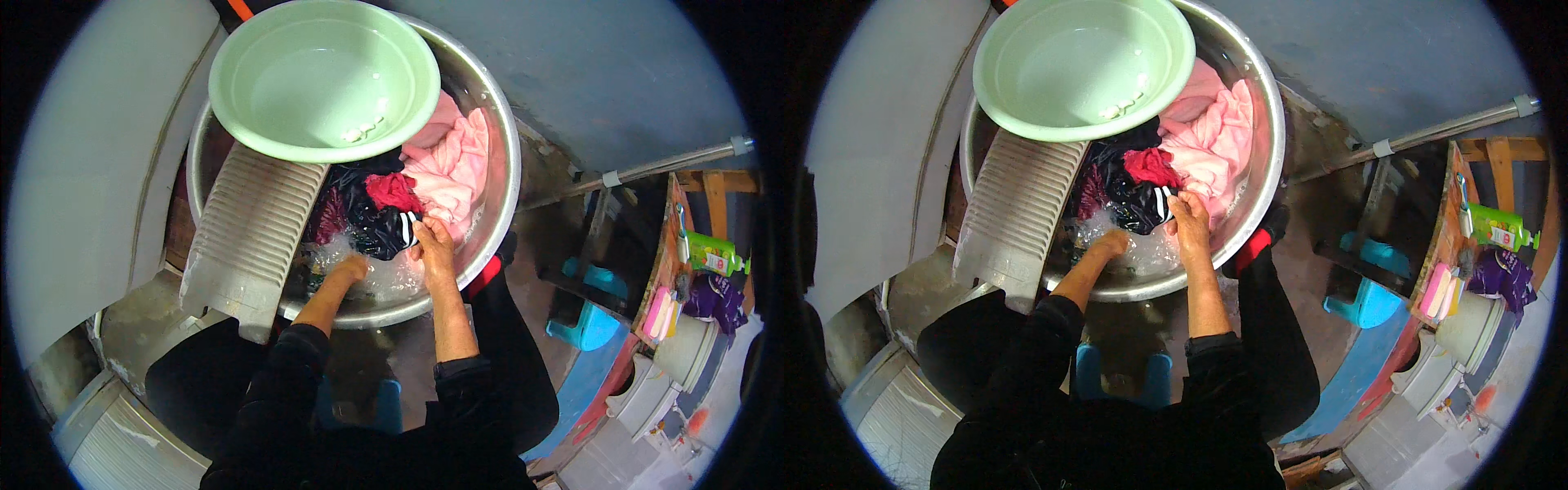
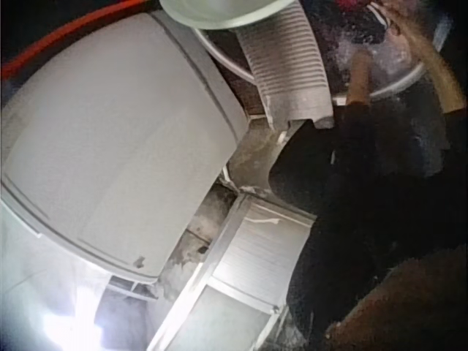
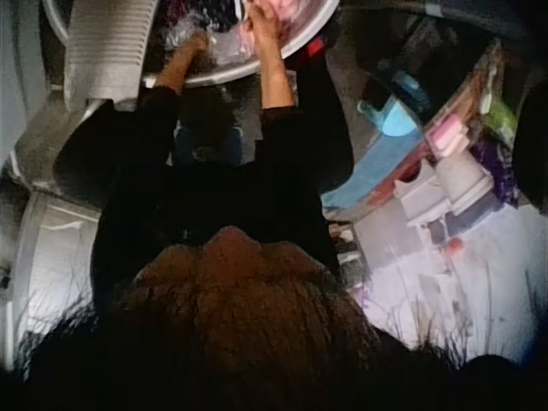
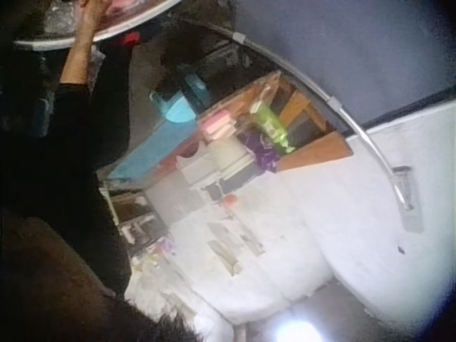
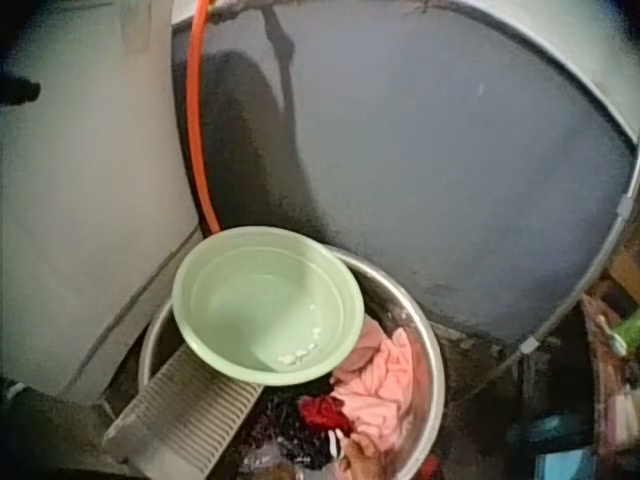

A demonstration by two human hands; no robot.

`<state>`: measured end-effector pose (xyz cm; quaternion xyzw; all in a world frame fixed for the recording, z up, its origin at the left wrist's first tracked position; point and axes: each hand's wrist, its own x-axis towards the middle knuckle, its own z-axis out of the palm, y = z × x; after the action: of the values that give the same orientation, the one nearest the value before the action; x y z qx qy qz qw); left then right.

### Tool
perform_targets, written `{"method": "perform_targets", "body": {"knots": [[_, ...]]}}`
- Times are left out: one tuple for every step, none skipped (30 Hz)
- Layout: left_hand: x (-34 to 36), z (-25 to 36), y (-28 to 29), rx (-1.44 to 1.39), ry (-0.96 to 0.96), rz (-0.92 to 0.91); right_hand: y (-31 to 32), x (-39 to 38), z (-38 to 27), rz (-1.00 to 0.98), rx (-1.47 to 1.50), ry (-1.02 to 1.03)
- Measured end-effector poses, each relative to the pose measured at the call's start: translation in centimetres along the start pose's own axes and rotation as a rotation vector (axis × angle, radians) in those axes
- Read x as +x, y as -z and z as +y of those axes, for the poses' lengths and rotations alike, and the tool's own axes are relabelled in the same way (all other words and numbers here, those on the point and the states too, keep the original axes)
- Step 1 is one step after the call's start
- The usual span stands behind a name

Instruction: The person washes clothes by hand in a large metal basin, using a washboard and a smaller green basin for rinsing. They scrub and agitate the garments, then transfer them between basins.

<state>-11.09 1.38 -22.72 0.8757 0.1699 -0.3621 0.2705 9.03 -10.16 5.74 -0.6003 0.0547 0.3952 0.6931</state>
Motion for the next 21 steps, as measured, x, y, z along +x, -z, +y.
{"method": "perform_targets", "body": {"knots": [[0.0, 7.0, 2.2, 0.043, -0.089, -0.119, 3.7, -0.2, 0.1, 0.094, -0.031, 0.005], [-1.4, 13.6, 5.9, 0.083, -0.182, -0.21, 7.0, -0.9, -0.4, 0.183, -0.049, 0.016], [-3.1, 16.6, 8.9, 0.095, -0.215, -0.248, 7.9, -1.2, -0.6, 0.212, -0.046, 0.018], [-4.5, 18.0, 11.1, 0.078, -0.221, -0.259, 8.1, -1.2, -0.7, 0.219, -0.038, 0.018], [-5.7, 19.2, 13.2, 0.06, -0.233, -0.262, 8.2, -1.2, -0.9, 0.221, -0.031, 0.017], [-6.0, 18.2, 13.5, 0.03, -0.203, -0.223, 6.9, -0.9, -0.7, 0.184, -0.04, 0.007], [-6.2, 17.5, 13.6, 0.001, -0.184, -0.188, 5.9, -0.7, -0.6, 0.153, -0.051, -0.001], [-6.4, 16.7, 13.6, -0.026, -0.168, -0.154, 5.0, -0.6, -0.5, 0.128, -0.063, -0.008], [-6.5, 16.7, 14.2, 0.081, -0.274, -0.152, 5.1, -0.5, -0.4, 0.121, -0.07, -0.011], [-6.9, 16.6, 14.6, 0.042, -0.284, -0.161, 5.2, -0.6, -0.3, 0.118, -0.077, -0.014], [-7.6, 16.4, 14.9, 0.004, -0.297, -0.17, 5.4, -0.8, -0.1, 0.116, -0.085, -0.017], [-8.0, 16.6, 15.5, -0.03, -0.318, -0.176, 6.0, -0.8, 0.2, 0.117, -0.125, 0.013], [-8.2, 15.8, 15.4, 0.084, -0.404, -0.17, 5.5, -0.9, 0.4, 0.103, -0.167, 0.003], [-8.7, 15.0, 15.2, -0.003, -0.303, -0.14, 5.0, -1.0, 0.6, 0.09, -0.209, -0.006], [-9.4, 16.1, 15.8, -0.089, -0.235, -0.122, 6.2, -1.3, 1.1, 0.127, -0.321, 0.035], [-10.2, 16.4, 16.1, -0.178, -0.153, -0.101, 6.4, -1.6, 1.3, 0.121, -0.386, 0.058], [-10.5, 17.2, 16.3, -0.179, -0.08, -0.104, 6.7, -2.0, 1.6, 0.138, -0.439, 0.053], [-10.7, 16.5, 16.1, -0.138, -0.064, -0.074, 6.1, -2.3, 1.9, 0.136, -0.488, 0.05], [-10.7, 15.6, 15.6, -0.099, -0.047, -0.046, 5.2, -2.8, 1.9, 0.141, -0.573, 0.132], [-10.7, 14.7, 15.2, -0.06, -0.031, -0.017, 5.8, -2.2, 3.6, 0.125, -0.744, 0.286], [-11.3, 14.6, 15.2, -0.038, 0.019, -0.057, 5.7, -2.7, 4.1, 0.117, -0.846, 0.361]]}}
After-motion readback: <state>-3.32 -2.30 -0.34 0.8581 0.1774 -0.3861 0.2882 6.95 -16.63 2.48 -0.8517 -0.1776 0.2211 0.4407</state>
